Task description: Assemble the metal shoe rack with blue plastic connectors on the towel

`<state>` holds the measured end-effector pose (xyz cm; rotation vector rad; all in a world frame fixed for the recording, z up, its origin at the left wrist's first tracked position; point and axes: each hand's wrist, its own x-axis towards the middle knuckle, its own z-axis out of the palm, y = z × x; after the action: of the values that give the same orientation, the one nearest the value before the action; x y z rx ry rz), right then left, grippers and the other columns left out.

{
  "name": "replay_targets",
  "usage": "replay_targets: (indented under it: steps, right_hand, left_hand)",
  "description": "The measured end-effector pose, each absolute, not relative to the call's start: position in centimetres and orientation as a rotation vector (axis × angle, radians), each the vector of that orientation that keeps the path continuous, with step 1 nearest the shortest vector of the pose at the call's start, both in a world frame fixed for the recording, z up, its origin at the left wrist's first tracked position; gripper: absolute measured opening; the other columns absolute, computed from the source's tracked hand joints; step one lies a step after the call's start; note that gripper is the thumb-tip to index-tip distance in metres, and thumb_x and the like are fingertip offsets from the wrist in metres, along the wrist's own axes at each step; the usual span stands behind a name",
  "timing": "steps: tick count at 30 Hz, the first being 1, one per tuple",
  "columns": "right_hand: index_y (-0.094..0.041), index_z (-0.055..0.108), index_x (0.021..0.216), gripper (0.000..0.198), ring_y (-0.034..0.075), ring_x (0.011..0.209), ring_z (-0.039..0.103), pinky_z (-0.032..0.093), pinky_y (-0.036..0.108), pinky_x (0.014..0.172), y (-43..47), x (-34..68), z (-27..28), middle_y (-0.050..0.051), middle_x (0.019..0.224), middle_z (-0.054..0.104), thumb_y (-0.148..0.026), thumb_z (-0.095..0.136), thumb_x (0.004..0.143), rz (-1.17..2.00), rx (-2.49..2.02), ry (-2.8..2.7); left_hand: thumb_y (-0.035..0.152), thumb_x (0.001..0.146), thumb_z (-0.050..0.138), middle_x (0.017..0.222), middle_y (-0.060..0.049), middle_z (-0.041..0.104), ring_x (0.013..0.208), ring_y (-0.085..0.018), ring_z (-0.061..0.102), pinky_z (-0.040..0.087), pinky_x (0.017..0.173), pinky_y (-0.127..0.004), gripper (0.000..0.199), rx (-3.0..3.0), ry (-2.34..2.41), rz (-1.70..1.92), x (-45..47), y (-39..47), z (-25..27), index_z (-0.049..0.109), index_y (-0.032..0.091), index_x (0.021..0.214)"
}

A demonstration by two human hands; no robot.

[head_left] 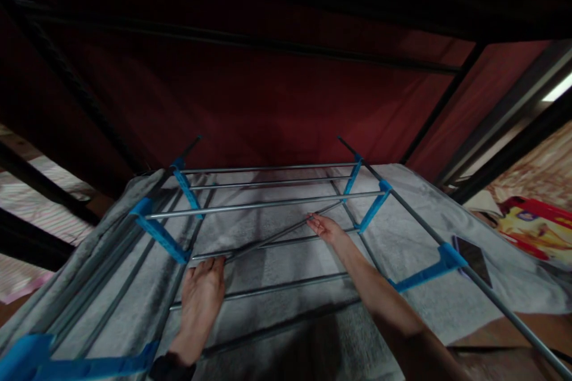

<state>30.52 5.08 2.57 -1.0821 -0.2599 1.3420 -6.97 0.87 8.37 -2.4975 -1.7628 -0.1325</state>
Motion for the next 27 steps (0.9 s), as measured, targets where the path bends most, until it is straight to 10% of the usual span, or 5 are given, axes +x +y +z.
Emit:
replay_targets:
  steps: [15,27]
  right_hand:
    - [-0.022,0.067,0.084,0.02,0.022,0.105,0.072,0.057,0.044,0.107,6.7,31.3,1.8,0.0,0.081,0.073,-0.021,0.084,0.074,1.331,-1.037,-0.416]
    - [-0.018,0.064,0.126,0.039,0.02,0.106,0.067,0.061,0.042,0.09,7.2,31.9,1.9,0.008,0.125,0.067,-0.046,0.065,0.098,1.233,-1.114,-0.567]
  left_hand:
    - [0.006,0.095,0.036,0.12,-0.013,0.075,0.11,-0.029,0.069,0.045,0.095,-0.043,0.049,-2.457,-1.722,-0.041,-6.6,6.4,7.8,0.068,0.014,0.13]
    - [0.005,0.097,0.036,0.112,-0.018,0.077,0.111,-0.033,0.07,0.048,0.104,-0.049,0.047,-2.678,-1.534,-0.225,-0.5,11.9,7.1,0.071,0.011,0.128]
